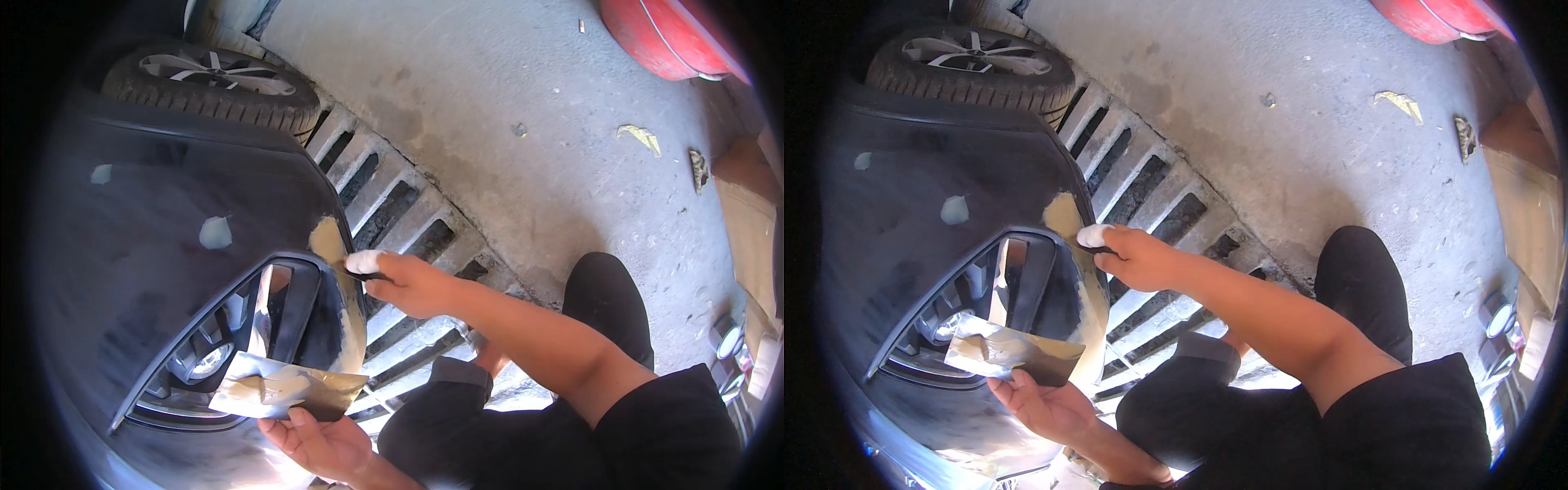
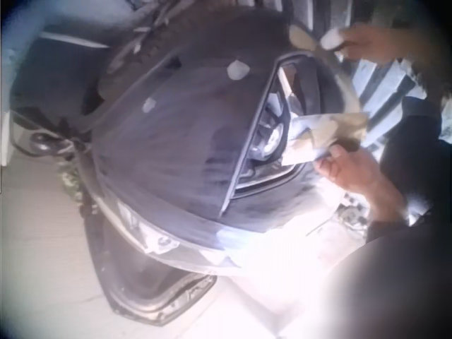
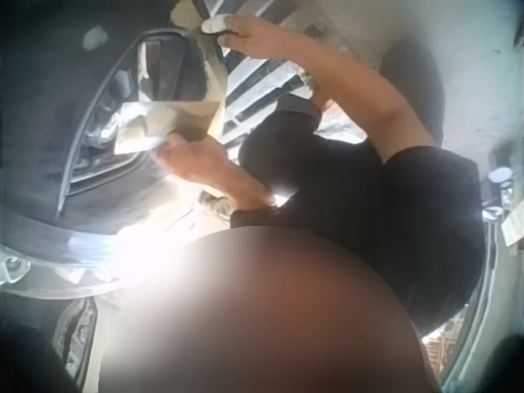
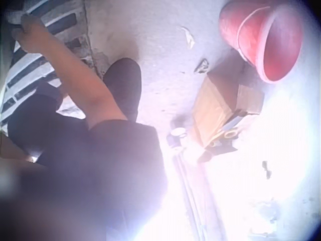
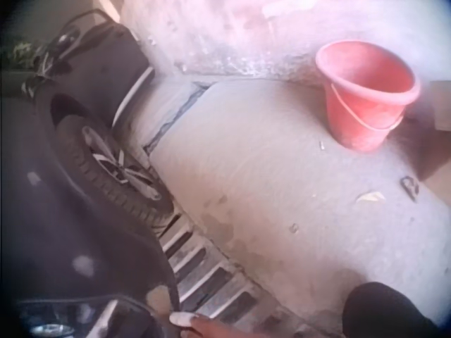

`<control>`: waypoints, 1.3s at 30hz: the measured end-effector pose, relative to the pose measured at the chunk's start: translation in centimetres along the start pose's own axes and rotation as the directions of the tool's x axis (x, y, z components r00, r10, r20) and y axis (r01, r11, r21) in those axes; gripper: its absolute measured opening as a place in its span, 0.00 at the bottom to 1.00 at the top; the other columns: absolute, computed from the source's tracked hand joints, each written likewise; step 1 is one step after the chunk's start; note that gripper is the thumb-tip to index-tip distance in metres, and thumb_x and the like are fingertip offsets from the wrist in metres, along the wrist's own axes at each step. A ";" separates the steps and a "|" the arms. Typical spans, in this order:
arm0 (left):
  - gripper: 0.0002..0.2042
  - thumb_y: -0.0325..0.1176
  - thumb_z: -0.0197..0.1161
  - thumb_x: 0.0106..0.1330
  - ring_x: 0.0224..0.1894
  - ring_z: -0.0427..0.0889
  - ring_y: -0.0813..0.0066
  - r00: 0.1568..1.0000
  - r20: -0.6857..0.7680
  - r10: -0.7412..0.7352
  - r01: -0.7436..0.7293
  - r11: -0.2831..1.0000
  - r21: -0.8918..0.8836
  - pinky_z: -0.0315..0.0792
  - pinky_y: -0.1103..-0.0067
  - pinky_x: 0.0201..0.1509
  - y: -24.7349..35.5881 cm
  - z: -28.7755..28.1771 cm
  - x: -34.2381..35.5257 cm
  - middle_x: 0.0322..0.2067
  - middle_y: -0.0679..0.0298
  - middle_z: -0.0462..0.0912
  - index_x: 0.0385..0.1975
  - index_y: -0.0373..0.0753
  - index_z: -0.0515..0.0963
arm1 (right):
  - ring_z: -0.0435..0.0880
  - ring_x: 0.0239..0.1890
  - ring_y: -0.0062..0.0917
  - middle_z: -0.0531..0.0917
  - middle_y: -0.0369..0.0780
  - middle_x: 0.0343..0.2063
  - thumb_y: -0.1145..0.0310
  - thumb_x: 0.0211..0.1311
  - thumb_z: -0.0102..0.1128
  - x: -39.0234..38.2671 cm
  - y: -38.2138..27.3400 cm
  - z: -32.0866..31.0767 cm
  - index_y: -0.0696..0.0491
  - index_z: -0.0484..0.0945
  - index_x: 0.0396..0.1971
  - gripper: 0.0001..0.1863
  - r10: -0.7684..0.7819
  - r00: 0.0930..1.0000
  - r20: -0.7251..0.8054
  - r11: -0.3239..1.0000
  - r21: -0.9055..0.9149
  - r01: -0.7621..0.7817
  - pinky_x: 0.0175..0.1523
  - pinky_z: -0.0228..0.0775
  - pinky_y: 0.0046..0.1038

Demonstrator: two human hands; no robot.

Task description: The person applies beige body filler to a damaged area on a black car bumper using a metal spreader. They repeatedly smooth and level the filler across the surface, occasionally touching the area with their hand to check the application.

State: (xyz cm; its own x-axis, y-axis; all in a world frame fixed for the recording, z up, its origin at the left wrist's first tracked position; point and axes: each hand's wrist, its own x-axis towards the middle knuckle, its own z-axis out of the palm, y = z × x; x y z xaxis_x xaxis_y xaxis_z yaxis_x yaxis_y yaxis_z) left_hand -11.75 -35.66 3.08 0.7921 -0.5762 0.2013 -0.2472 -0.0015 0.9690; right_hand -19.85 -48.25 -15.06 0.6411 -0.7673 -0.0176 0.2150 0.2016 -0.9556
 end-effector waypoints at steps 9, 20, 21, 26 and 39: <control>0.24 0.28 0.60 0.67 0.59 0.74 0.63 1.000 0.019 0.012 -0.012 1.000 0.005 0.64 0.66 0.69 0.3 -0.7 -0.3 0.57 0.55 0.74 0.62 0.32 0.64 | 0.80 0.46 0.26 0.82 0.42 0.45 0.65 0.71 0.54 3.6 -2.9 -1.4 0.51 0.71 0.63 0.22 0.181 0.980 -0.083 0.983 -0.013 -0.183 0.56 0.69 0.27; 0.24 0.25 0.58 0.67 0.60 0.74 0.61 0.986 0.123 -0.113 0.128 0.985 -0.117 0.64 0.65 0.69 0.7 -0.1 -0.8 0.57 0.52 0.74 0.62 0.30 0.62 | 0.75 0.60 0.28 0.79 0.42 0.58 0.69 0.70 0.57 -7.4 -7.5 0.2 0.56 0.69 0.65 0.25 -0.022 0.999 0.031 0.898 0.440 0.006 0.66 0.63 0.33; 0.24 0.25 0.58 0.67 0.60 0.74 0.61 0.983 0.136 -0.124 0.144 0.979 -0.142 0.64 0.65 0.69 0.7 -0.1 -0.8 0.57 0.52 0.74 0.62 0.30 0.62 | 0.74 0.63 0.29 0.77 0.43 0.60 0.70 0.70 0.57 -8.6 -8.4 0.3 0.57 0.70 0.64 0.25 -0.125 0.991 0.041 0.899 0.426 0.096 0.68 0.61 0.34; 0.25 0.24 0.58 0.68 0.60 0.74 0.66 0.980 0.161 -0.115 0.152 0.959 -0.241 0.63 0.68 0.68 1.0 -0.1 -1.2 0.58 0.54 0.74 0.64 0.30 0.61 | 0.71 0.66 0.38 0.77 0.43 0.61 0.75 0.61 0.61 -11.4 -9.8 -0.5 0.55 0.77 0.56 0.21 -0.318 0.941 0.115 0.941 0.157 0.298 0.68 0.61 0.38; 0.22 0.24 0.56 0.70 0.57 0.74 0.71 0.992 0.116 0.046 -0.014 0.965 -0.261 0.64 0.73 0.66 2.3 -1.5 -4.9 0.55 0.56 0.76 0.62 0.31 0.63 | 0.73 0.63 0.31 0.80 0.34 0.58 0.74 0.53 0.64 -14.3 -17.0 2.5 0.47 0.80 0.49 0.20 -0.478 0.842 0.251 0.367 -0.813 0.451 0.59 0.61 0.45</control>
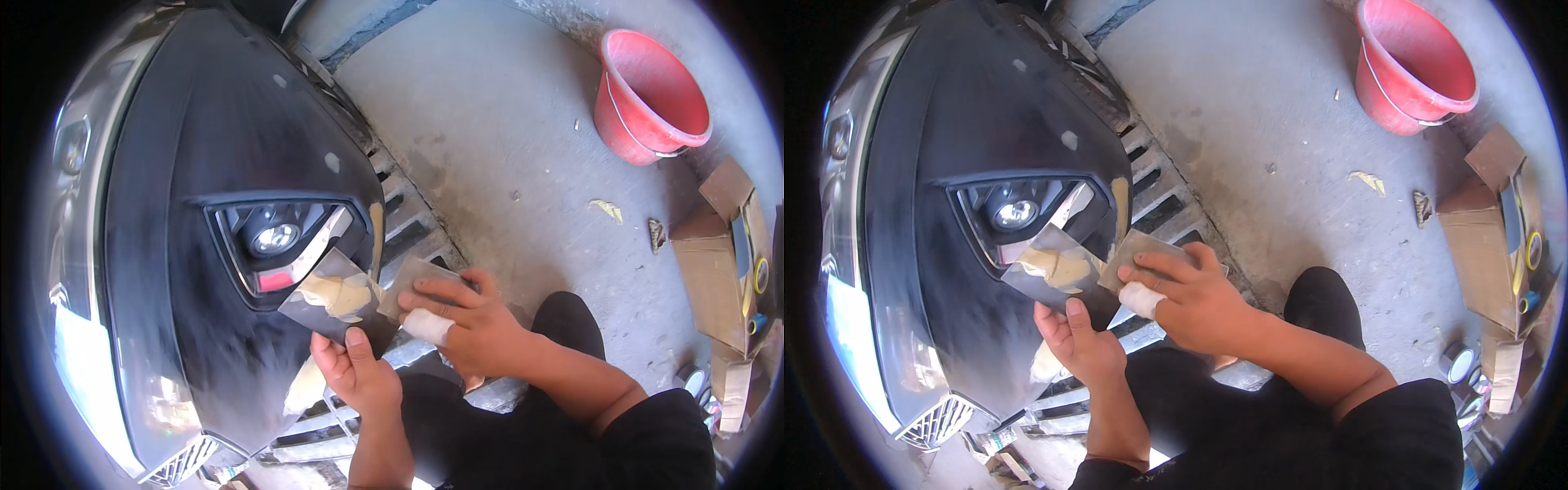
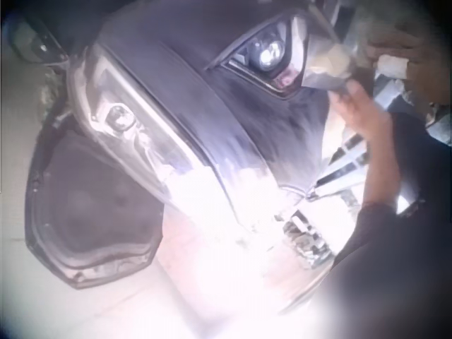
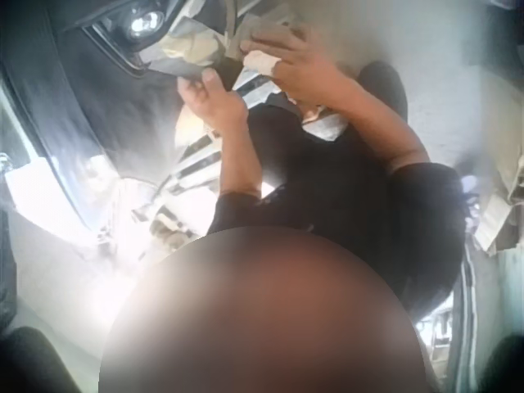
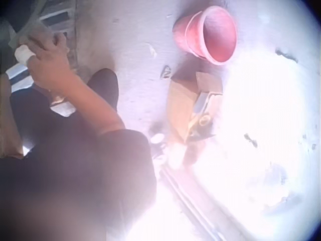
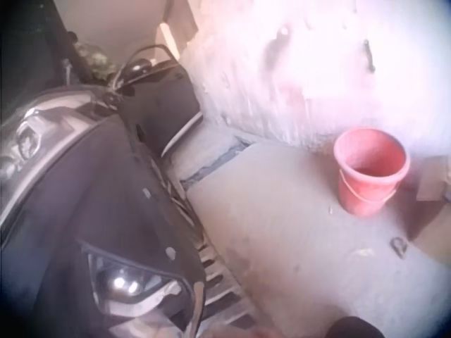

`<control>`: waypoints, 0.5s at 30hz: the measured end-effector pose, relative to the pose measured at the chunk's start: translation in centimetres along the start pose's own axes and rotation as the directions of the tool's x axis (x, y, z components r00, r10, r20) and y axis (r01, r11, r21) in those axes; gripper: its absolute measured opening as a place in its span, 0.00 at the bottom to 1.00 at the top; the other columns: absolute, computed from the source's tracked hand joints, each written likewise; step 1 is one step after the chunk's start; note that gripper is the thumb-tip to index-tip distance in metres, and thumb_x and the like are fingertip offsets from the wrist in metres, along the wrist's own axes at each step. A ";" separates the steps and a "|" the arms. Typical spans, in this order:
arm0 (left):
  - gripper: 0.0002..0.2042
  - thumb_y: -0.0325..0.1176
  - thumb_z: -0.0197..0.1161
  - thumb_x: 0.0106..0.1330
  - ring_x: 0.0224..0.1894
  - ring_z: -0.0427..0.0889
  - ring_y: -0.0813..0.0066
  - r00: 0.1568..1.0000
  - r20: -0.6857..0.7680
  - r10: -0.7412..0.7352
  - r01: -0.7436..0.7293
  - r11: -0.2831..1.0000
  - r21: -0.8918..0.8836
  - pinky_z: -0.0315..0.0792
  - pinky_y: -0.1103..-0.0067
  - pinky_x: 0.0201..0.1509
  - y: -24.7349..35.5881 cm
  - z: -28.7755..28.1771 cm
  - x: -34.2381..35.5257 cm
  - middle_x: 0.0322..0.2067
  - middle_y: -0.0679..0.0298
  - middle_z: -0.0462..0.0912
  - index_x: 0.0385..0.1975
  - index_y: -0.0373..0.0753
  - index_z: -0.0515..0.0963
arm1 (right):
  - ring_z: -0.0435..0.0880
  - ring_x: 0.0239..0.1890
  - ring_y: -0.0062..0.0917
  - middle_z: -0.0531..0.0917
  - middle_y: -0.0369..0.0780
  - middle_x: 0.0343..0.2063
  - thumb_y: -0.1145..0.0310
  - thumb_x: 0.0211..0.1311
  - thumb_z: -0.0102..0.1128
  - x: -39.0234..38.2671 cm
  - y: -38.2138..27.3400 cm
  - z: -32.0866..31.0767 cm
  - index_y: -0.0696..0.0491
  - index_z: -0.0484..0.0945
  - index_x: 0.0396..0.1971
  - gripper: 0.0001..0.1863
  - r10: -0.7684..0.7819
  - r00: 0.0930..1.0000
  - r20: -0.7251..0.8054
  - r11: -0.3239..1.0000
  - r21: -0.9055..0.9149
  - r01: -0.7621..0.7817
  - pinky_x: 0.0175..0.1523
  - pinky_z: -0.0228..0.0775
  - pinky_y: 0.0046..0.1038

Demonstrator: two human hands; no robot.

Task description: The person applies beige body filler to a damaged area on a black car bumper using a metal spreader. They repeatedly smooth and level the filler across the surface, occasionally touching the area with their hand to check the application.

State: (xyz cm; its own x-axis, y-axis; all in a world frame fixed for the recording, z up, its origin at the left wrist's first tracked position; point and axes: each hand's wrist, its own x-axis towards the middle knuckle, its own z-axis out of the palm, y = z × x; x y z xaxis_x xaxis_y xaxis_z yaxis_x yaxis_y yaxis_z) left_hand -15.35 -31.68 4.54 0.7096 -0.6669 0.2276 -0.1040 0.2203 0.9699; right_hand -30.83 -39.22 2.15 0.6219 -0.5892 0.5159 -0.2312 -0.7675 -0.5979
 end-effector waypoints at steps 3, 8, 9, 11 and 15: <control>0.21 0.25 0.54 0.72 0.56 0.74 0.70 0.996 0.009 0.093 -0.094 0.993 0.076 0.65 0.74 0.64 0.6 -1.1 -0.3 0.55 0.54 0.75 0.62 0.28 0.61 | 0.73 0.63 0.31 0.80 0.36 0.58 0.75 0.53 0.63 -1.4 -0.6 0.3 0.48 0.80 0.49 0.20 -0.034 0.995 0.093 0.999 -0.008 0.035 0.58 0.63 0.46; 0.22 0.27 0.55 0.73 0.56 0.74 0.68 0.928 -0.054 0.369 -0.366 0.929 0.060 0.65 0.73 0.64 0.8 -4.4 0.0 0.55 0.50 0.74 0.63 0.25 0.59 | 0.75 0.62 0.29 0.78 0.41 0.59 0.76 0.59 0.63 -5.0 0.2 -0.1 0.53 0.75 0.59 0.26 0.400 0.905 0.145 0.730 0.547 -0.410 0.60 0.67 0.33; 0.22 0.26 0.55 0.72 0.56 0.74 0.68 0.909 -0.089 0.407 -0.401 0.913 0.078 0.65 0.73 0.64 0.9 -5.4 0.5 0.56 0.50 0.74 0.62 0.26 0.60 | 0.76 0.60 0.26 0.78 0.41 0.59 0.76 0.64 0.59 -5.7 0.2 -0.3 0.56 0.73 0.61 0.24 0.349 0.936 0.045 0.812 0.484 -0.326 0.63 0.66 0.29; 0.21 0.25 0.55 0.71 0.56 0.75 0.67 0.880 -0.108 0.463 -0.452 0.885 0.114 0.65 0.73 0.64 1.5 -8.1 1.2 0.56 0.49 0.74 0.61 0.25 0.61 | 0.75 0.62 0.26 0.78 0.39 0.59 0.76 0.65 0.57 -6.5 0.3 -0.5 0.57 0.72 0.61 0.23 0.465 0.881 0.089 0.665 0.622 -0.413 0.65 0.64 0.31; 0.20 0.27 0.58 0.70 0.52 0.76 0.67 0.781 0.028 0.623 -0.620 0.771 0.143 0.66 0.74 0.62 3.0 -13.8 2.0 0.53 0.50 0.77 0.58 0.26 0.66 | 0.75 0.60 0.23 0.77 0.40 0.62 0.73 0.68 0.57 -6.1 1.2 -1.4 0.56 0.72 0.61 0.22 0.541 0.835 0.100 0.461 0.795 -0.394 0.63 0.66 0.30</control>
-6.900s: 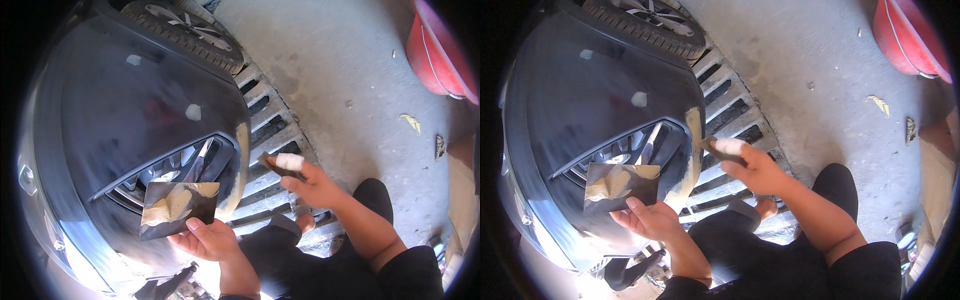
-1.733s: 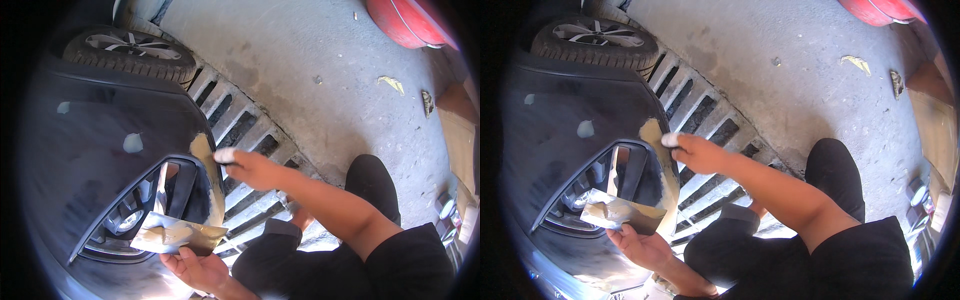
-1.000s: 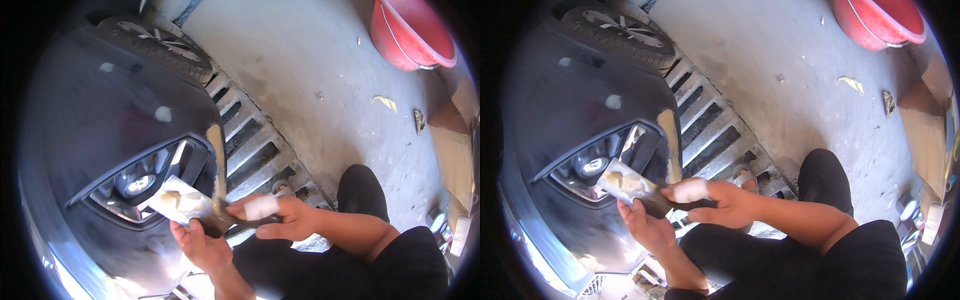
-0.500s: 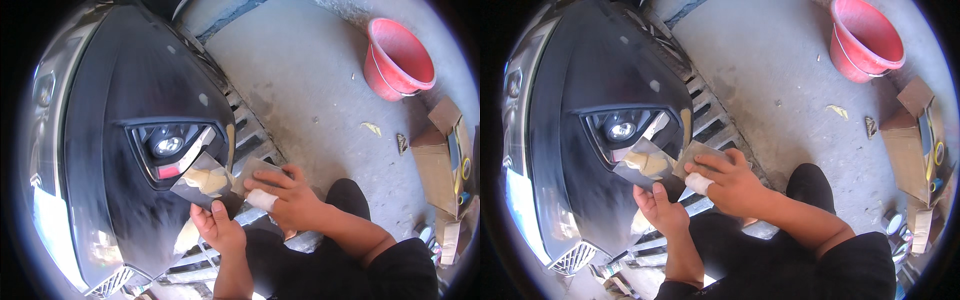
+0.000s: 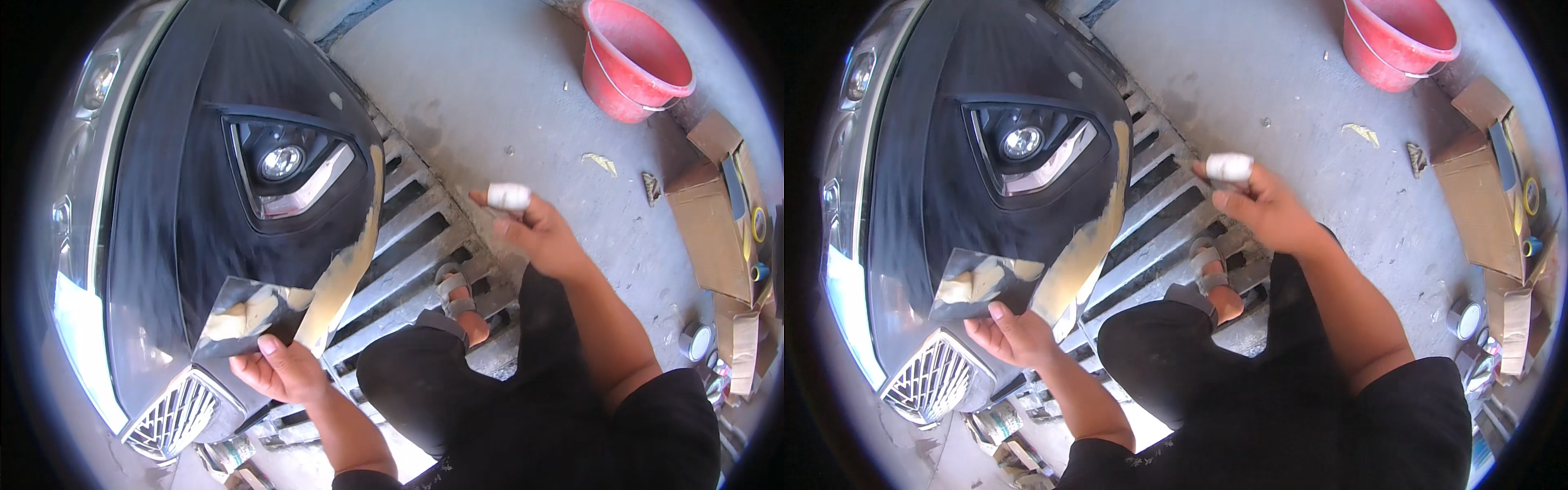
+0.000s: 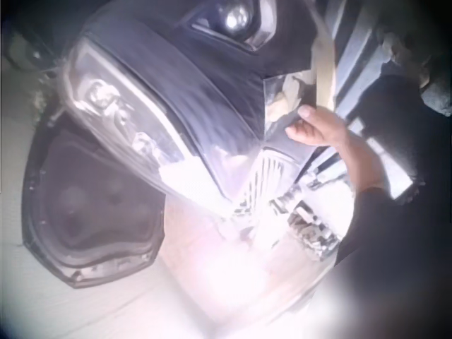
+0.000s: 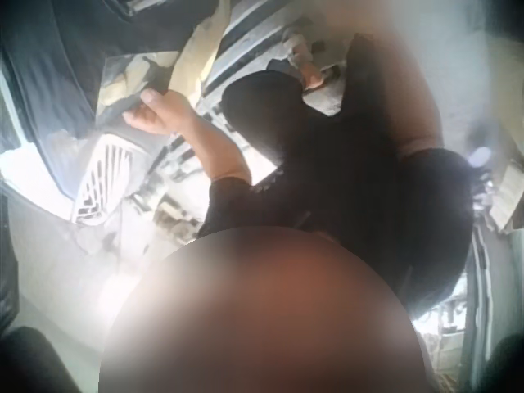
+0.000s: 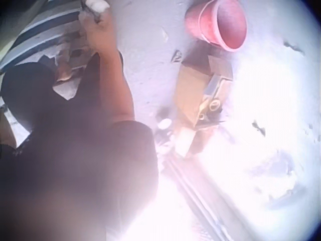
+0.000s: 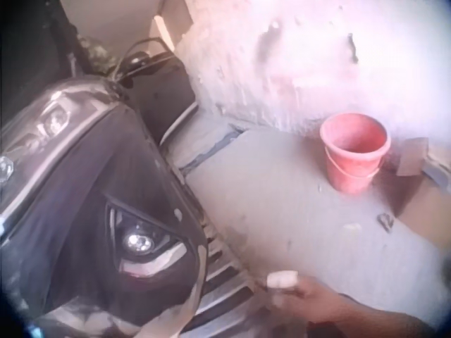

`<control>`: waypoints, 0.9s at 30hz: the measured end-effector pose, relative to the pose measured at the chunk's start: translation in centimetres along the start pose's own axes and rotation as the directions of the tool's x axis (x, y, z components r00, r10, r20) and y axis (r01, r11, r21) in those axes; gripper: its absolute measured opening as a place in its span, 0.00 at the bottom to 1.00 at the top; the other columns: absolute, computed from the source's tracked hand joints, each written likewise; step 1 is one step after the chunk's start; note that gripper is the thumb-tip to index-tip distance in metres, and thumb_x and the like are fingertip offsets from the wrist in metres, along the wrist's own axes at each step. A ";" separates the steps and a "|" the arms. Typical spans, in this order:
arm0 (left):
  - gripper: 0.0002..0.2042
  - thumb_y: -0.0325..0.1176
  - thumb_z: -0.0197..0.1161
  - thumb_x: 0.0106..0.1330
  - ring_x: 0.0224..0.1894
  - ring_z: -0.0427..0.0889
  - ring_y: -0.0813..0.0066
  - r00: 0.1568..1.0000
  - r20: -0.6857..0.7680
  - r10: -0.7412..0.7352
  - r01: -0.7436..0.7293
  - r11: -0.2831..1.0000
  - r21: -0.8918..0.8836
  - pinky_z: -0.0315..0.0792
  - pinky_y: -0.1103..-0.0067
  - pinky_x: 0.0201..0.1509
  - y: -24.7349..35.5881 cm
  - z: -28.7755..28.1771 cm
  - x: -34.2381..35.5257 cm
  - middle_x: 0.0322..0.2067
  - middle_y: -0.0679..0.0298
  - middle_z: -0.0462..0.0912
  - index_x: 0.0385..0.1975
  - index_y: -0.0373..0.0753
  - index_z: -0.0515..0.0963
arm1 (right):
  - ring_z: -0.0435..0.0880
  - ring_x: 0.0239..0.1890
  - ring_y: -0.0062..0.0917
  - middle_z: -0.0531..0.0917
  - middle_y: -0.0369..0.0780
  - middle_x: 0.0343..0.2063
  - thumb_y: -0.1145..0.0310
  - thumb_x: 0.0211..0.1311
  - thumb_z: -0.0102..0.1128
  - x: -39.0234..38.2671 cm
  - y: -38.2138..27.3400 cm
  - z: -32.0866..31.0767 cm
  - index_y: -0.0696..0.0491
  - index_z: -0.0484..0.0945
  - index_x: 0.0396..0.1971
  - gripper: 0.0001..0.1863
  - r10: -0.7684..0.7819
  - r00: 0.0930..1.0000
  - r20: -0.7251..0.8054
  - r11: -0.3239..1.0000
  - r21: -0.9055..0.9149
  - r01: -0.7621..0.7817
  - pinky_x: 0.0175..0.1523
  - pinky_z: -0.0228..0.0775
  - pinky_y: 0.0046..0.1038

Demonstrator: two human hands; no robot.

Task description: The person applies beige body filler to a damaged area on a black car bumper using a metal spreader. They repeatedly smooth and level the filler across the surface, occasionally touching the area with their hand to check the application.

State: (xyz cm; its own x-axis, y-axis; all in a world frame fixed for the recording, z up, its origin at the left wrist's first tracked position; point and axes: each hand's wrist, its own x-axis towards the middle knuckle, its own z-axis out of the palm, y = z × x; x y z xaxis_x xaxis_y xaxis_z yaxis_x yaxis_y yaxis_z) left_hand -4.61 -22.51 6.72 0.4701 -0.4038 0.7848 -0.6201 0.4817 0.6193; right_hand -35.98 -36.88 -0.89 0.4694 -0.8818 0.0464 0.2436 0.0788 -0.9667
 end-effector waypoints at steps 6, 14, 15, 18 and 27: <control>0.19 0.23 0.55 0.69 0.57 0.74 0.64 0.986 0.166 -0.031 0.019 0.997 0.075 0.65 0.67 0.65 3.3 -8.9 -1.4 0.56 0.50 0.75 0.59 0.28 0.66 | 0.77 0.57 0.23 0.79 0.41 0.58 0.69 0.67 0.60 4.7 -2.0 0.4 0.56 0.72 0.61 0.23 0.022 0.990 0.143 0.992 0.123 -0.040 0.59 0.71 0.29; 0.15 0.17 0.59 0.61 0.39 0.84 0.60 0.847 0.495 -0.194 -0.035 0.909 0.416 0.77 0.73 0.46 3.0 -12.5 -1.5 0.41 0.48 0.83 0.49 0.30 0.76 | 0.83 0.48 0.32 0.80 0.44 0.54 0.62 0.62 0.66 3.0 2.4 1.9 0.57 0.71 0.61 0.29 0.117 0.961 0.250 0.988 0.069 -0.138 0.55 0.74 0.33; 0.18 0.15 0.59 0.58 0.42 0.84 0.56 0.811 0.553 -0.188 -0.055 0.918 0.393 0.77 0.69 0.48 2.6 -12.6 -1.4 0.43 0.49 0.83 0.50 0.31 0.76 | 0.79 0.55 0.32 0.77 0.45 0.59 0.69 0.63 0.63 2.0 3.6 1.5 0.57 0.71 0.61 0.26 0.128 0.959 0.253 0.974 0.148 -0.169 0.59 0.74 0.36; 0.22 0.13 0.58 0.54 0.41 0.83 0.51 0.754 0.650 -0.098 -0.090 0.964 0.250 0.78 0.63 0.47 0.3 -13.2 -1.7 0.43 0.49 0.83 0.51 0.33 0.75 | 0.79 0.56 0.35 0.77 0.45 0.58 0.68 0.62 0.64 -1.1 7.3 0.6 0.58 0.68 0.63 0.29 0.234 0.965 0.120 0.955 0.157 -0.251 0.57 0.77 0.39; 0.26 0.17 0.58 0.49 0.45 0.82 0.54 0.688 0.718 0.104 -0.208 0.976 0.058 0.80 0.69 0.47 -3.1 -16.3 -2.9 0.39 0.53 0.81 0.53 0.29 0.75 | 0.82 0.47 0.29 0.80 0.40 0.51 0.63 0.60 0.65 -5.3 10.6 8.2 0.55 0.73 0.59 0.27 0.183 0.983 -0.005 0.980 0.078 -0.183 0.47 0.80 0.33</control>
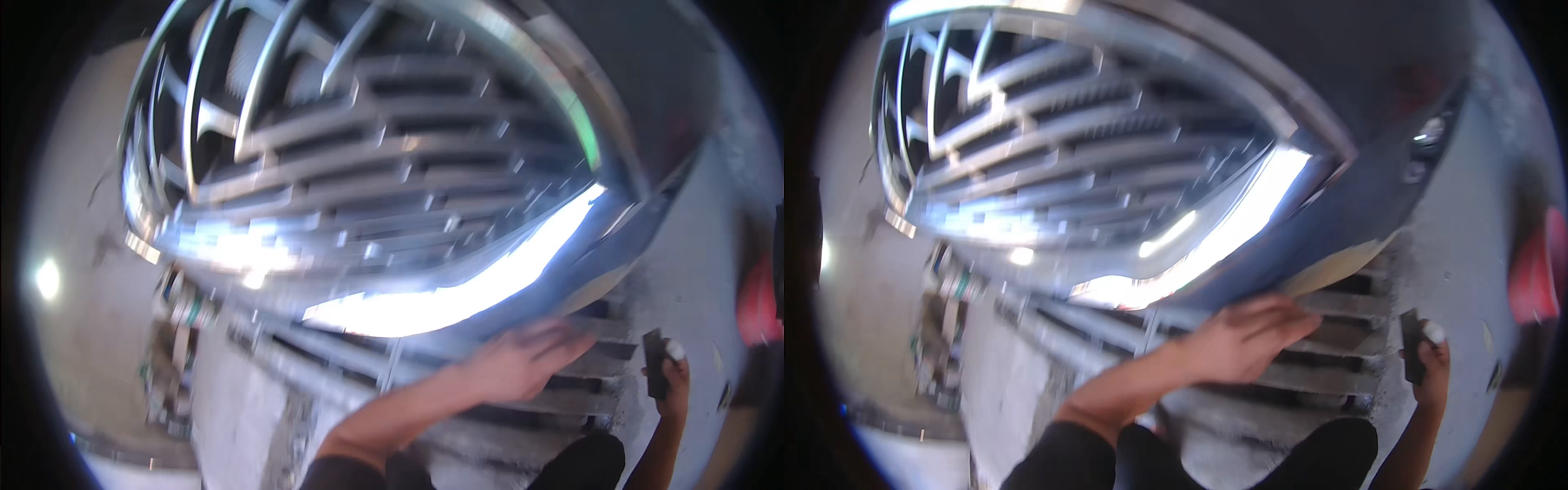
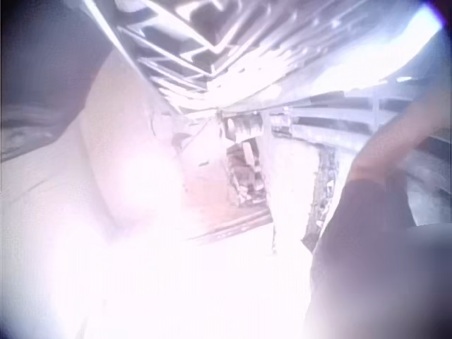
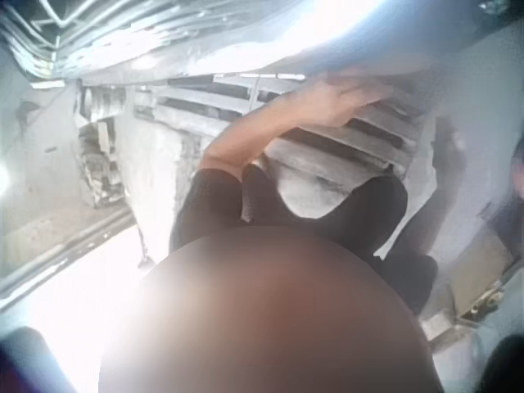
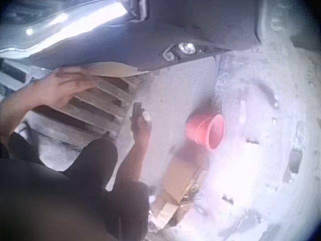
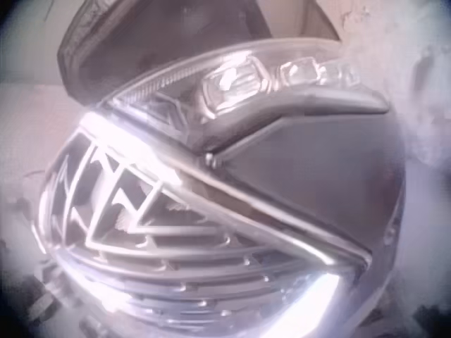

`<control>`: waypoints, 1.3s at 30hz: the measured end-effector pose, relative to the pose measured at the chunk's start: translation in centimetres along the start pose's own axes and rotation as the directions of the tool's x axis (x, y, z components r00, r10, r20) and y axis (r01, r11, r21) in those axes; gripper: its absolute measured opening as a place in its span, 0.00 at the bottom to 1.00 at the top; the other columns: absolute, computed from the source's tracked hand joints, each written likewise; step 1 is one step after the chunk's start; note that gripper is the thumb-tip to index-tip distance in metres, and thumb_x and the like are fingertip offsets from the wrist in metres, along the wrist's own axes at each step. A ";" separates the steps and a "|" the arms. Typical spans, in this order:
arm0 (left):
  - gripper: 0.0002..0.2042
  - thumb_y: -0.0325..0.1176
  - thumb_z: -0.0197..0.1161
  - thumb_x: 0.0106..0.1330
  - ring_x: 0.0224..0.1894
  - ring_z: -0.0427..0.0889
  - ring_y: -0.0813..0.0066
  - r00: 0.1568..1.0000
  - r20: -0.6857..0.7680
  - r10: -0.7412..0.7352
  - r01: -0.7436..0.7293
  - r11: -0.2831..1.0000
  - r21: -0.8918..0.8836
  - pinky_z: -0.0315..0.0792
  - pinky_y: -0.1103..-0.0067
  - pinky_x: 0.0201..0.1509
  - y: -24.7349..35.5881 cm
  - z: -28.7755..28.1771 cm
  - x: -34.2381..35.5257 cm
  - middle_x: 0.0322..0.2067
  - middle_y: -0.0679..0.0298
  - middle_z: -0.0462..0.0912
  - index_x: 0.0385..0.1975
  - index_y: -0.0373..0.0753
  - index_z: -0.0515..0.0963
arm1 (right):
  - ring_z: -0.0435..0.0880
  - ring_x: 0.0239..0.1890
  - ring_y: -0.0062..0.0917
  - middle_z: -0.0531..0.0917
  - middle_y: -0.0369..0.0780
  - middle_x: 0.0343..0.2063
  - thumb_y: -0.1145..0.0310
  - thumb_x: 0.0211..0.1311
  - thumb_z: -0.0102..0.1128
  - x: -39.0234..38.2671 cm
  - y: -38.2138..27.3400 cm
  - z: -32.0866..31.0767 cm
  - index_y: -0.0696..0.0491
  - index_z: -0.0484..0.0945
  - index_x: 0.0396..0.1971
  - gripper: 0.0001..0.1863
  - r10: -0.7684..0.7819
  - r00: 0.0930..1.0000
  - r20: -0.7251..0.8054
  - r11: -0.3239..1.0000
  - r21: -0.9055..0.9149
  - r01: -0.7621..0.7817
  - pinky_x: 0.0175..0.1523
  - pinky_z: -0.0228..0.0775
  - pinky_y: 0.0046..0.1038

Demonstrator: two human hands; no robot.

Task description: The person applies beige body filler to a damaged area on a black car bumper using a metal spreader. They repeatedly smooth and level the filler across the surface, occasionally touching the area with their hand to check the application.

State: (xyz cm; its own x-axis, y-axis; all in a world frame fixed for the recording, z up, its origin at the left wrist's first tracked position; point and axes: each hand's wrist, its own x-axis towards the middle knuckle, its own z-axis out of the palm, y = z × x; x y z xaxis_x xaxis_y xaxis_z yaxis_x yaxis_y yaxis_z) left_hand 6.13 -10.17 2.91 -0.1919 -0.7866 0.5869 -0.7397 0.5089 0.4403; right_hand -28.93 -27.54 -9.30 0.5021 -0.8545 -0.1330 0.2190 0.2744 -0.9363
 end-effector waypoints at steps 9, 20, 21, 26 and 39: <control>0.17 0.23 0.53 0.67 0.51 0.79 0.49 0.952 0.187 -0.243 0.274 0.948 -0.164 0.74 0.64 0.55 1.9 -1.4 1.5 0.46 0.47 0.80 0.56 0.34 0.74 | 0.79 0.50 0.24 0.83 0.38 0.49 0.76 0.61 0.61 -6.3 -8.1 8.4 0.57 0.76 0.55 0.21 -0.032 0.998 -0.061 0.966 -0.257 0.016 0.57 0.71 0.28; 0.16 0.31 0.58 0.72 0.45 0.82 0.70 0.942 -0.142 -0.302 0.290 0.952 -0.101 0.76 0.75 0.49 -0.7 0.4 -1.2 0.45 0.54 0.81 0.57 0.33 0.72 | 0.77 0.51 0.20 0.82 0.34 0.52 0.66 0.69 0.59 -3.2 -1.7 8.8 0.51 0.76 0.58 0.19 -0.412 0.876 -0.251 0.911 -0.090 0.402 0.58 0.68 0.28; 0.16 0.24 0.56 0.73 0.48 0.78 0.75 0.935 -0.153 -0.321 0.257 0.908 -0.331 0.71 0.79 0.53 -0.7 0.5 -1.7 0.47 0.59 0.79 0.58 0.32 0.68 | 0.77 0.53 0.20 0.81 0.34 0.54 0.65 0.69 0.59 -3.4 1.5 9.7 0.51 0.75 0.60 0.20 -0.356 0.858 -0.370 0.921 0.015 0.389 0.56 0.70 0.28; 0.17 0.23 0.55 0.73 0.51 0.75 0.74 0.916 -0.296 -0.272 0.166 0.926 -0.340 0.68 0.76 0.59 -1.4 -0.1 -2.2 0.52 0.56 0.77 0.59 0.29 0.66 | 0.76 0.56 0.21 0.76 0.35 0.60 0.67 0.69 0.58 -3.0 14.8 16.4 0.50 0.68 0.65 0.25 -0.122 0.868 -0.482 0.807 0.461 0.369 0.56 0.73 0.28; 0.21 0.26 0.57 0.70 0.59 0.73 0.66 0.716 -0.166 -0.678 0.540 0.689 -0.484 0.62 0.69 0.68 5.1 0.0 -15.2 0.57 0.54 0.74 0.60 0.30 0.63 | 0.69 0.63 0.39 0.76 0.37 0.63 0.76 0.60 0.57 0.6 18.4 21.7 0.52 0.77 0.56 0.22 -0.635 0.751 -0.179 0.698 -0.550 0.459 0.63 0.57 0.42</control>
State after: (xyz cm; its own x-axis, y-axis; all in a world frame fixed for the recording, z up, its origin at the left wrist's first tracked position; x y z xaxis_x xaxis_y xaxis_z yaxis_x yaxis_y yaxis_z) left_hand 5.23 4.36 -3.77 0.4716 -0.8500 0.2347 -0.3004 0.0954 0.9490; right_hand -6.44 -13.42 -19.56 0.0887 -0.8951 0.4369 -0.0762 -0.4434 -0.8931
